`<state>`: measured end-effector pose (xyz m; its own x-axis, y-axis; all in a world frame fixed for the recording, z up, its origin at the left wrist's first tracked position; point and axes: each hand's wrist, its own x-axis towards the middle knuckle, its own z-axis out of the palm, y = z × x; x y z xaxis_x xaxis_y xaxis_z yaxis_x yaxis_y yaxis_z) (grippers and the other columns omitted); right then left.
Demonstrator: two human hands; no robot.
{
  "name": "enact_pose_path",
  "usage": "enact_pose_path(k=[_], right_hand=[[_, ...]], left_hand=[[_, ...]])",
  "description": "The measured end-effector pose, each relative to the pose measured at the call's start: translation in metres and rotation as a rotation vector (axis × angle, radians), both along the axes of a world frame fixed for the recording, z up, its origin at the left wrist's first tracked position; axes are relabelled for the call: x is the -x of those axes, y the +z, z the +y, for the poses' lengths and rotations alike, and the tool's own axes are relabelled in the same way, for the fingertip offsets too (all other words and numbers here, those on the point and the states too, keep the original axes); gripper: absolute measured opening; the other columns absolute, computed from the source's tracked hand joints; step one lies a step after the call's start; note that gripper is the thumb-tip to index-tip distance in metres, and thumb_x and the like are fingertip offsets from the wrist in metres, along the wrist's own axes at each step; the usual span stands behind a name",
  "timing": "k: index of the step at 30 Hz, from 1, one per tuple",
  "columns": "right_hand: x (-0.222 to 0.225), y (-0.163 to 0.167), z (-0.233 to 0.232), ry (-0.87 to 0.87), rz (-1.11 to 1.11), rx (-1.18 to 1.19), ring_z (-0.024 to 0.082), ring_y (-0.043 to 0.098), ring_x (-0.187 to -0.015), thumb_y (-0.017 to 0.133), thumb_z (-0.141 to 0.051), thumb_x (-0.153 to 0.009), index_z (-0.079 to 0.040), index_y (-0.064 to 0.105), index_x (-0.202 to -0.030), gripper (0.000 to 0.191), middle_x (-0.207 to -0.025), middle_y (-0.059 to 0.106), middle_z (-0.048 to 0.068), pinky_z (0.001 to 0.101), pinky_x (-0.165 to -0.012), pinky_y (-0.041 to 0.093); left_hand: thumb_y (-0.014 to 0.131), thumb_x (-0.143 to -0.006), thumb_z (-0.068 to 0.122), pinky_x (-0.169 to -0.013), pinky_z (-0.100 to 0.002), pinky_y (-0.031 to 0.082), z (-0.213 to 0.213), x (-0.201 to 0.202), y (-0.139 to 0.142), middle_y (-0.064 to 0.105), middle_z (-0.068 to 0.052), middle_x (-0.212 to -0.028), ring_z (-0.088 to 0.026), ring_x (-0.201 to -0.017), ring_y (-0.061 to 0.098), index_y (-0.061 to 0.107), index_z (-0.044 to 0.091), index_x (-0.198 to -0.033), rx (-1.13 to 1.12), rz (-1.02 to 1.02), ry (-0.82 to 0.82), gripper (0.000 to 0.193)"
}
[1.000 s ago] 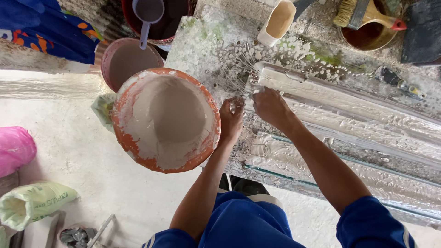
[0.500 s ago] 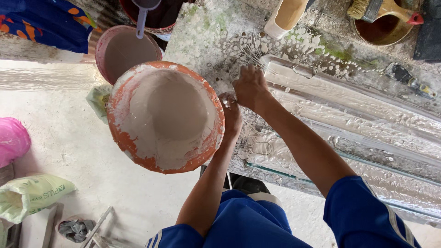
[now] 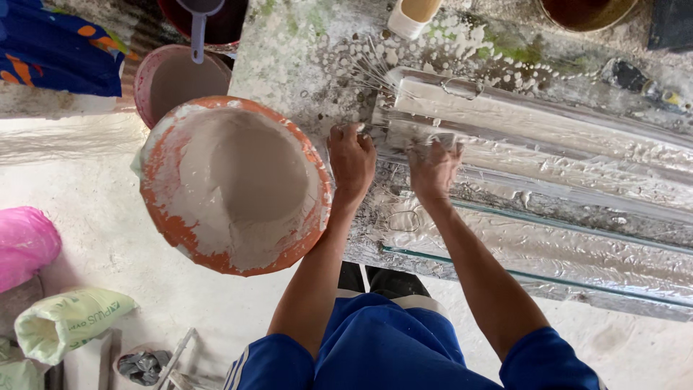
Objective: The person applies plaster to long decorative molding strips laid on a workbench, spreading the paste with a small trowel and smoothing it by hand over fiberglass mesh. They then use a knife to trim excess along the edges and scoop more plaster from a large bowl as needed.
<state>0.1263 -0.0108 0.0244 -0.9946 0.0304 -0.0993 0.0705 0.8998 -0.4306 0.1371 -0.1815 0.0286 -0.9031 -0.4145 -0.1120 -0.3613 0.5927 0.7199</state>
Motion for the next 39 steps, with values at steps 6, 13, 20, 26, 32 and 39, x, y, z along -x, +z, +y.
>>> enact_pose_path(k=[6,13,20,26,32,39], right_hand=[[-0.005,-0.005,-0.014,-0.085,-0.087,-0.036,0.039,0.048,-0.134,0.077,-0.034,-0.088,-0.003,0.066,-0.125,0.049,-0.129,0.064,0.019,0.0583,-0.122,0.017],[-0.011,0.013,0.011,-0.58,-0.348,0.16,0.035,0.046,-0.131,0.065,-0.045,-0.1,-0.01,0.063,-0.124,0.043,-0.128,0.061,0.02,0.0551,-0.116,0.03],[-0.04,0.016,0.014,0.447,0.0,-0.121,0.039,0.034,-0.15,0.037,-0.032,-0.109,0.001,0.048,-0.146,0.051,-0.159,0.04,0.025,0.0552,-0.124,0.026],[-0.046,0.004,0.025,0.533,-0.224,-0.29,0.041,0.014,-0.155,0.027,-0.052,-0.107,0.005,0.029,-0.156,0.075,-0.165,0.019,0.028,0.0498,-0.126,0.009],[-0.046,0.019,0.117,0.508,-0.074,-0.4,0.039,0.033,-0.153,0.028,-0.038,-0.111,0.003,0.036,-0.153,0.059,-0.162,0.037,0.026,0.048,-0.126,0.025],[0.063,0.026,0.135,0.251,0.255,-0.119,0.023,0.053,-0.081,0.059,-0.019,-0.116,-0.004,0.073,-0.116,0.021,-0.095,0.061,0.011,0.0454,-0.084,0.047]], left_hand=[[0.089,-0.078,0.041,-0.095,-0.063,0.042,0.008,0.0,0.005,0.054,-0.027,-0.111,-0.046,-0.106,0.055,0.058,-0.006,-0.115,0.121,0.073,-0.09,0.067],[0.09,-0.077,0.038,-0.096,-0.058,0.041,0.017,0.009,0.017,0.046,-0.024,-0.12,-0.042,-0.116,0.048,0.05,-0.003,-0.119,-0.049,-0.179,0.014,0.071],[0.089,-0.078,0.036,-0.1,-0.054,0.043,0.02,0.015,0.014,0.046,-0.022,-0.12,-0.037,-0.115,0.05,0.047,-0.003,-0.12,-0.1,-0.23,0.04,0.07],[0.087,-0.084,0.041,-0.097,-0.054,0.042,0.025,0.01,0.0,0.045,-0.022,-0.119,-0.034,-0.113,0.048,0.045,-0.003,-0.122,-0.075,-0.174,0.021,0.071],[0.084,-0.084,0.039,-0.1,-0.053,0.042,0.028,0.01,-0.01,0.048,-0.019,-0.118,-0.031,-0.111,0.049,0.047,0.001,-0.124,-0.043,-0.099,0.038,0.066],[0.084,-0.087,0.026,-0.107,-0.056,0.035,0.03,0.003,0.003,0.043,-0.025,-0.133,-0.04,-0.13,0.042,0.05,0.006,-0.131,0.035,0.116,0.107,0.058]])
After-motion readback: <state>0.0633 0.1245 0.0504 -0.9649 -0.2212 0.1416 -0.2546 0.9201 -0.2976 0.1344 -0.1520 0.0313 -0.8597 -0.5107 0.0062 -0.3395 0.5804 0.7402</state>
